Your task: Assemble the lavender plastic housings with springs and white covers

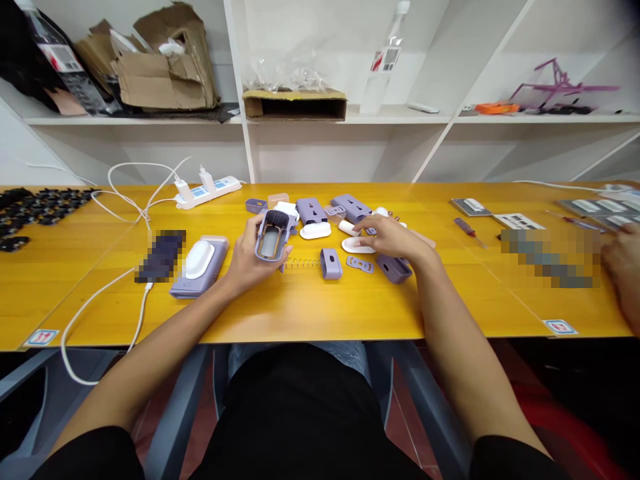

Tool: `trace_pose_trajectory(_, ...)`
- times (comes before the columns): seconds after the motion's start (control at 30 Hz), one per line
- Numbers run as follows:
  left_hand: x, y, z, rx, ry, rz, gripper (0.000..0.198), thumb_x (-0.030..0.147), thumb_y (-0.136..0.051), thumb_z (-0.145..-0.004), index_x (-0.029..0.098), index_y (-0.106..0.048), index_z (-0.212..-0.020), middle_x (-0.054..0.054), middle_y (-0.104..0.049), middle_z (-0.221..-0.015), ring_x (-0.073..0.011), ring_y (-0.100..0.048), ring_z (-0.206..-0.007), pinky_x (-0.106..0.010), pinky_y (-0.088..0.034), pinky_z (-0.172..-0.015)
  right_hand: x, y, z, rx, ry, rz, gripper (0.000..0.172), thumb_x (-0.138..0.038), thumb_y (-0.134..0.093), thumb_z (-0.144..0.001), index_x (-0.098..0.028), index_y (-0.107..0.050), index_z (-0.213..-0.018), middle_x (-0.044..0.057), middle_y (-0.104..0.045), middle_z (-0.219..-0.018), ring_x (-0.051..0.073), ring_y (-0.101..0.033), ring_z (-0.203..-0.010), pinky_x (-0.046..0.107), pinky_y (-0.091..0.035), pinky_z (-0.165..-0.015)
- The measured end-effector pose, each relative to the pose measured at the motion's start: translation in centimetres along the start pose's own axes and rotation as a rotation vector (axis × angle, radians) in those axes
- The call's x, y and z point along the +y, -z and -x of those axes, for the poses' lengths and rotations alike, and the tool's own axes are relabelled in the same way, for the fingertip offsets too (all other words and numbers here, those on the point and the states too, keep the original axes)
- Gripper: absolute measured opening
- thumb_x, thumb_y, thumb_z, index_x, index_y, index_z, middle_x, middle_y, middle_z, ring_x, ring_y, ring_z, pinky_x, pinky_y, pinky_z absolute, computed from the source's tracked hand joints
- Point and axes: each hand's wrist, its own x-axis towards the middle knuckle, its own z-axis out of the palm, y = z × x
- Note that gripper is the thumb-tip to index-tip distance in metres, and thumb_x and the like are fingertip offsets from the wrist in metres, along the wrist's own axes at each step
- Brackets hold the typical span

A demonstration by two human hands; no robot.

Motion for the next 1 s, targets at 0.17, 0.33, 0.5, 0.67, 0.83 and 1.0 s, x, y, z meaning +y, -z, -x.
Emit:
trace_pose_trajectory(0.17, -0.2, -0.1, 0.2, 0.033, 0.004, -0.148, 0.055, 0.048, -0.096, -0.076, 0.023, -0.071, -0.118, -0.01, -0.08, -0.115, -0.0303, -0.077, -0.102, -0.05, -0.061, -0.098, -0.4, -0.5, -0.1, -0.116, -0.004, 0.086, 0.037, -0.029, -0.08, -0.09, -0.016, -0.081, -0.125, 0.016, -0.076, -0.137, 0.036, -0.07, -0.124, 0.044, -0.053, -0.106)
trace_pose_trajectory(0.33, 0.2, -0.1, 0.0, 0.03, 0.064, -0.141, 0.04, 0.047, -0.093, -0.079, 0.02, -0.076, -0.103, -0.01, -0.081, -0.108, -0.0295, -0.077, -0.101, -0.049, -0.061, -0.098, -1.1, -0.7, -0.3, -0.17, -0.06, 0.157, 0.037, -0.022, -0.076, -0.091, -0.011, -0.078, -0.126, 0.021, -0.074, -0.135, 0.037, -0.071, -0.121, 0.043, -0.054, -0.103)
trace_pose_trajectory(0.5, 1.4, 0.2, -0.4, -0.032, 0.081, -0.009, 0.033, 0.049, -0.088, -0.086, 0.021, -0.077, -0.101, -0.008, -0.082, -0.102, -0.0306, -0.078, -0.104, -0.047, -0.061, -0.099, -1.1, -0.8, -0.3, -0.161, -0.074, 0.151, 0.033, -0.023, -0.074, -0.093, -0.013, -0.077, -0.124, 0.021, -0.073, -0.135, 0.037, -0.07, -0.122, 0.045, -0.054, -0.104)
trace_pose_trajectory(0.67, 2.0, 0.3, -0.7, -0.059, 0.17, 0.238, 0.037, 0.051, -0.088, -0.088, 0.02, -0.077, -0.106, -0.01, -0.083, -0.117, -0.0306, -0.079, -0.111, -0.044, -0.062, -0.101, -1.8, -0.6, -0.1, -0.133, -0.133, 0.159, 0.035, -0.024, -0.079, -0.09, -0.013, -0.076, -0.123, 0.022, -0.072, -0.137, 0.038, -0.07, -0.126, 0.044, -0.055, -0.106)
trace_pose_trajectory(0.83, 1.8, 0.2, -1.0, -0.075, 0.26, 0.441, 0.046, 0.055, -0.088, -0.086, 0.019, -0.077, -0.112, -0.013, -0.083, -0.116, -0.0332, -0.08, -0.111, -0.043, -0.065, -0.096, -2.2, -0.3, 0.1, -0.18, -0.251, 0.139, 0.036, -0.027, -0.076, -0.093, -0.016, -0.073, -0.127, 0.019, -0.079, -0.126, 0.037, -0.075, -0.111, 0.041, -0.056, -0.089)
trace_pose_trajectory(1.0, 1.8, 0.4, -1.4, 0.012, 0.355, 0.595, 0.047, 0.046, -0.094, -0.076, 0.018, -0.076, -0.109, -0.01, -0.082, -0.108, -0.0275, -0.08, -0.098, -0.039, -0.066, -0.084, -1.5, -0.9, -0.1, -0.155, -0.21, 0.116, 0.033, -0.027, -0.076, -0.092, -0.016, -0.069, -0.123, 0.018, -0.078, -0.123, 0.034, -0.075, -0.107, 0.041, -0.056, -0.088)
